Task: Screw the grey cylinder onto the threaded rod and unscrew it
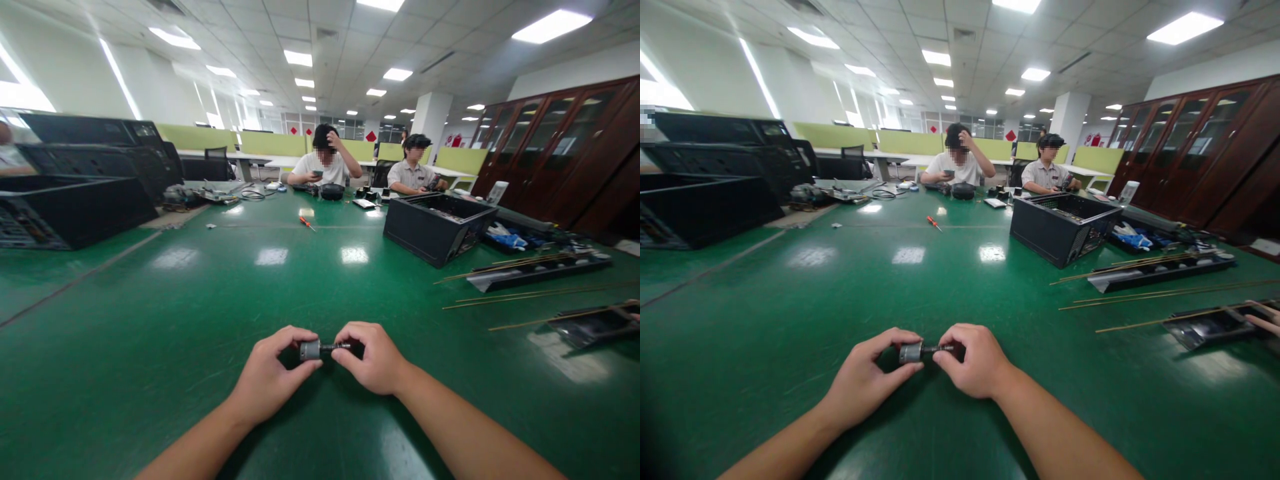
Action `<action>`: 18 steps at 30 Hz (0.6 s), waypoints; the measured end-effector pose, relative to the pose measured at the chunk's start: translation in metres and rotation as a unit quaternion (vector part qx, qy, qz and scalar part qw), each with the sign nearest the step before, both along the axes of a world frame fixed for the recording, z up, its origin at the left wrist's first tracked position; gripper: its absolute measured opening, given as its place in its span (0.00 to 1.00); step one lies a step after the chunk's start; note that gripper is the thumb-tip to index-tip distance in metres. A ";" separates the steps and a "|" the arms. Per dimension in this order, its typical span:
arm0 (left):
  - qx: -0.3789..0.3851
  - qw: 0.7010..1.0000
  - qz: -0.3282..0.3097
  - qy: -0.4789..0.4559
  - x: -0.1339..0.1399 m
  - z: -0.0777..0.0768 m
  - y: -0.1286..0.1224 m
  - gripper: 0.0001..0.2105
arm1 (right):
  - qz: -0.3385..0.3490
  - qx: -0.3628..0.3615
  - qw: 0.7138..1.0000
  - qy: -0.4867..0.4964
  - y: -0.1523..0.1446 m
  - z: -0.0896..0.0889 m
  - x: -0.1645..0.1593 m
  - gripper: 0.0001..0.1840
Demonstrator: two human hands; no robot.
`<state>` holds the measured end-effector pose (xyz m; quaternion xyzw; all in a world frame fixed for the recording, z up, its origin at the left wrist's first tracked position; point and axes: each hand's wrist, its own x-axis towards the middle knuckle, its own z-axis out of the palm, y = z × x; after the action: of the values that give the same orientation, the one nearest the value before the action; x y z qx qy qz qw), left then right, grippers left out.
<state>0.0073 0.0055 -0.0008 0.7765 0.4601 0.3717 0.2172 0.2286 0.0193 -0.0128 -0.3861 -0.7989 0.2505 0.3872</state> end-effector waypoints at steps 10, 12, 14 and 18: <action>-0.001 1.000 0.005 -0.007 0.000 0.000 0.000 0.11 | 0.001 0.005 1.000 0.000 0.001 -0.003 0.001 0.02; -0.003 1.000 0.006 -0.009 0.001 0.001 0.000 0.11 | 0.001 0.006 1.000 0.001 0.001 -0.004 0.002 0.02; -0.007 1.000 0.004 -0.011 0.001 0.001 0.000 0.11 | 0.000 0.006 1.000 0.003 0.001 -0.004 0.002 0.02; -0.013 1.000 0.011 -0.010 0.000 0.000 0.000 0.11 | 0.001 0.007 1.000 0.007 0.001 -0.003 0.002 0.02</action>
<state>0.0074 0.0051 -0.0013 0.7648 0.4711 0.3758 0.2279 0.2311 0.0202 -0.0155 -0.3810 -0.7983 0.2479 0.3950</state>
